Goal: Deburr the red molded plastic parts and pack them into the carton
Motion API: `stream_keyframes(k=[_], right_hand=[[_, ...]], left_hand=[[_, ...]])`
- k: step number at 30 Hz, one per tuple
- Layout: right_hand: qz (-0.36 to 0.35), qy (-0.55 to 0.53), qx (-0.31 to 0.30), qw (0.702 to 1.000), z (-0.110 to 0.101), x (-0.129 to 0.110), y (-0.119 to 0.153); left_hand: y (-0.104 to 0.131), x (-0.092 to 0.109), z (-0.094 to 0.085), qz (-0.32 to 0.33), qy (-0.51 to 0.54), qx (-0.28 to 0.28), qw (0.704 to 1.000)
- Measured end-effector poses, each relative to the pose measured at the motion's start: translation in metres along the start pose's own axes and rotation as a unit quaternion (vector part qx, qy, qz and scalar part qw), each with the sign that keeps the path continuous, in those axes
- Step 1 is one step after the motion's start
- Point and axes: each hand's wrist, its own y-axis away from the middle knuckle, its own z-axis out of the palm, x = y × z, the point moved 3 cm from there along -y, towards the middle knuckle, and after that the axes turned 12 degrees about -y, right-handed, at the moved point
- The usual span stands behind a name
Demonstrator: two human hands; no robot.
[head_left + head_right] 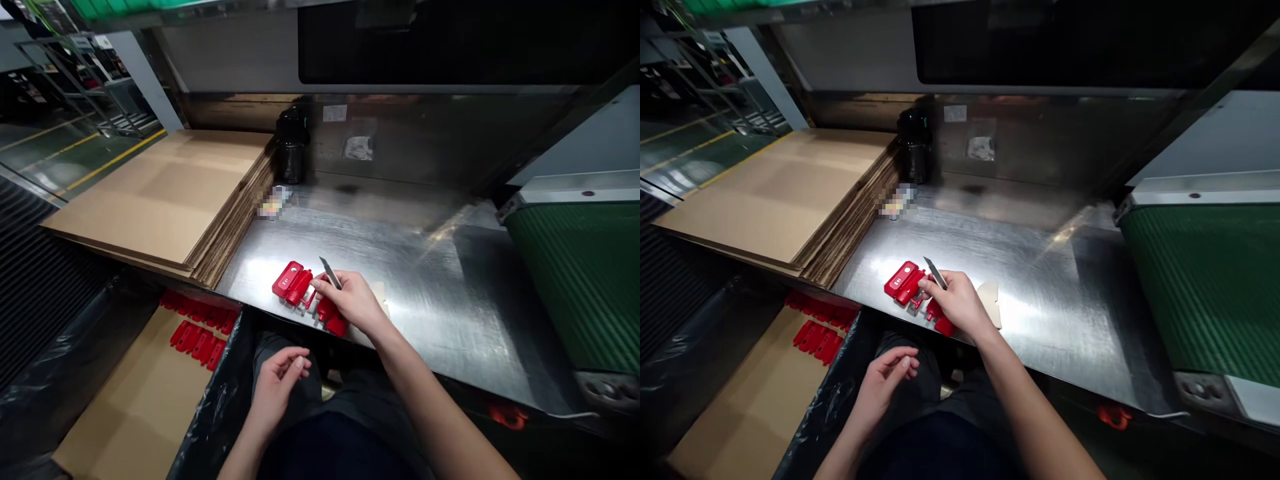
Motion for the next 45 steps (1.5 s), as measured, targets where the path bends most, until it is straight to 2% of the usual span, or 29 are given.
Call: stream_keyframes(k=[3,7,11,14,21,24,29,33,36,39,41,42,44,45], right_hand=[[0.031,-0.048,-0.019,0.998,-0.005,-0.02,0.021],[0.076,-0.093,-0.041,0.992,-0.006,-0.04,0.043],[0.098,-0.182,-0.075,0.975,-0.008,-0.038,0.062],[0.099,-0.22,-0.08,0.967,-0.016,-0.027,0.076],[0.118,-0.245,-0.078,0.959,-0.03,0.006,0.113],[0.142,-0.26,-0.085,0.951,-0.032,0.023,0.13],[0.187,-0.267,-0.084,0.942,-0.038,0.048,0.147],[0.206,-0.265,-0.072,0.939,-0.035,0.055,0.153],[0.211,-0.243,-0.052,0.945,-0.035,0.046,0.157],[0.181,-0.142,0.025,0.973,-0.058,0.03,0.159],[0.131,0.044,0.116,0.984,-0.092,0.019,0.155],[0.101,0.161,0.165,0.968,-0.112,0.014,0.15],[0.043,0.361,0.247,0.898,-0.148,0.007,0.137],[0.027,0.411,0.271,0.87,-0.163,0.007,0.129]], left_hand=[[-0.006,0.014,-0.008,0.034,0.106,0.015,0.994],[-0.022,0.042,-0.008,0.113,0.271,-0.014,0.956],[-0.026,0.068,0.005,0.142,0.304,-0.084,0.938],[-0.018,0.078,0.016,0.152,0.31,-0.125,0.93],[0.012,0.062,0.028,0.12,0.306,-0.172,0.928],[0.026,0.054,0.029,0.107,0.295,-0.167,0.935],[0.041,0.05,0.03,0.135,0.246,-0.146,0.949],[0.041,0.045,0.033,0.126,0.24,-0.138,0.953],[0.039,0.041,0.034,0.126,0.265,-0.124,0.948],[0.035,0.038,0.031,0.126,0.301,-0.085,0.941],[0.032,0.037,0.029,0.109,0.326,-0.066,0.937],[0.029,0.037,0.028,0.095,0.335,-0.061,0.936],[0.021,0.038,0.027,0.072,0.348,-0.044,0.934],[0.016,0.04,0.027,0.065,0.354,-0.033,0.933]])
